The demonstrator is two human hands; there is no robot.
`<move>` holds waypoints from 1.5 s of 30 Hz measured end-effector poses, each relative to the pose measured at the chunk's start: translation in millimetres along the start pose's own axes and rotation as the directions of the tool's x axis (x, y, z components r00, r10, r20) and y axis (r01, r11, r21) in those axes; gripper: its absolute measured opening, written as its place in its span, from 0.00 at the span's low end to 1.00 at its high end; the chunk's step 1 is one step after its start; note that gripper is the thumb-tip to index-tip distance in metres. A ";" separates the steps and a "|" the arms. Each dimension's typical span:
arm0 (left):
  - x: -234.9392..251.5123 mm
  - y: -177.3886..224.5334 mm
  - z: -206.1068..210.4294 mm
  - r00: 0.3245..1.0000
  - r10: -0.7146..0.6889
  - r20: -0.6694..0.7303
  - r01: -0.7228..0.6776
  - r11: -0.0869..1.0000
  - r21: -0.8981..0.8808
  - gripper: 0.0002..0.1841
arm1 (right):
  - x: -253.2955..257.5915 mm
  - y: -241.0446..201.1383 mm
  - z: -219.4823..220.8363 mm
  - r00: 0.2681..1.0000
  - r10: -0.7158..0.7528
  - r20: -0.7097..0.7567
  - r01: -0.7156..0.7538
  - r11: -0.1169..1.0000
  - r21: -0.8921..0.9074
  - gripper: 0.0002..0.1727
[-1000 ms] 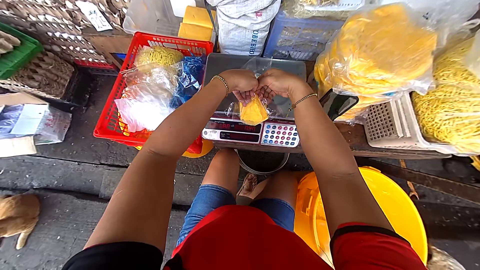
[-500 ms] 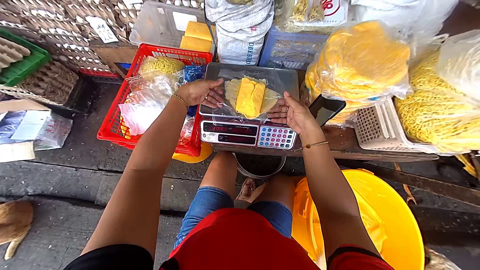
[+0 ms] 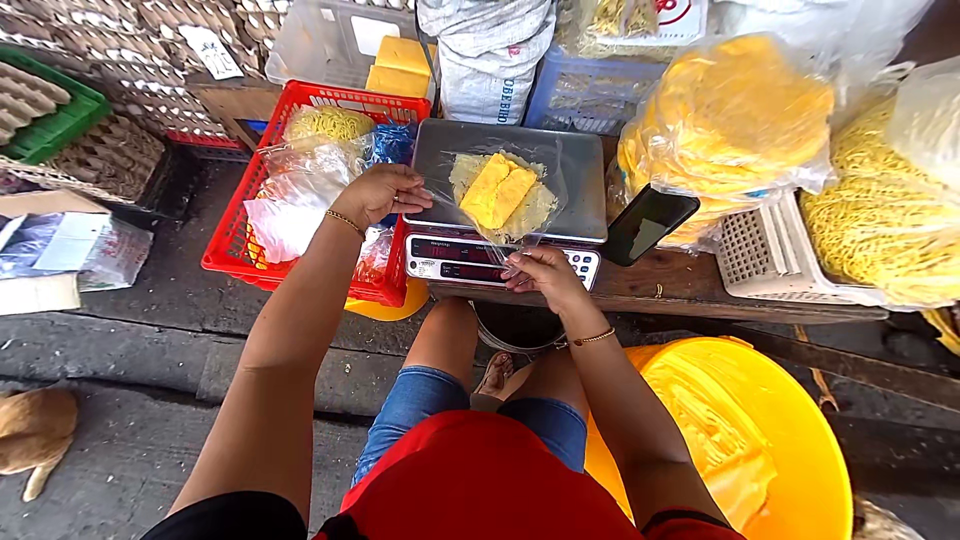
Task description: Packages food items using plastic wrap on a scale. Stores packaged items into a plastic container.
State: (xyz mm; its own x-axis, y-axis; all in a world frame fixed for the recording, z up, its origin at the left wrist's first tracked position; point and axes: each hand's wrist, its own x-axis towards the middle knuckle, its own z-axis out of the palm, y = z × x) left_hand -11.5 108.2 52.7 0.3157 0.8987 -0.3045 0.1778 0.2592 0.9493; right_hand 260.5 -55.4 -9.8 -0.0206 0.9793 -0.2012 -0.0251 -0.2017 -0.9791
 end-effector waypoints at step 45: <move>-109.3 -91.0 72.6 0.996 0.086 -0.030 -0.091 0.958 -0.274 0.34 | -14.3 4.7 -71.0 0.947 -0.105 -0.302 -0.088 0.822 -0.563 0.21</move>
State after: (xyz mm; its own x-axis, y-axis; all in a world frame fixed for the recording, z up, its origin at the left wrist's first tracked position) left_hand 5.4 -39.3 -6.1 0.3016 0.9278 -0.2194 -0.1133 0.2634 0.9580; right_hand 331.6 -69.2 -13.6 0.2850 0.9537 -0.0960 0.5439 -0.2434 -0.8031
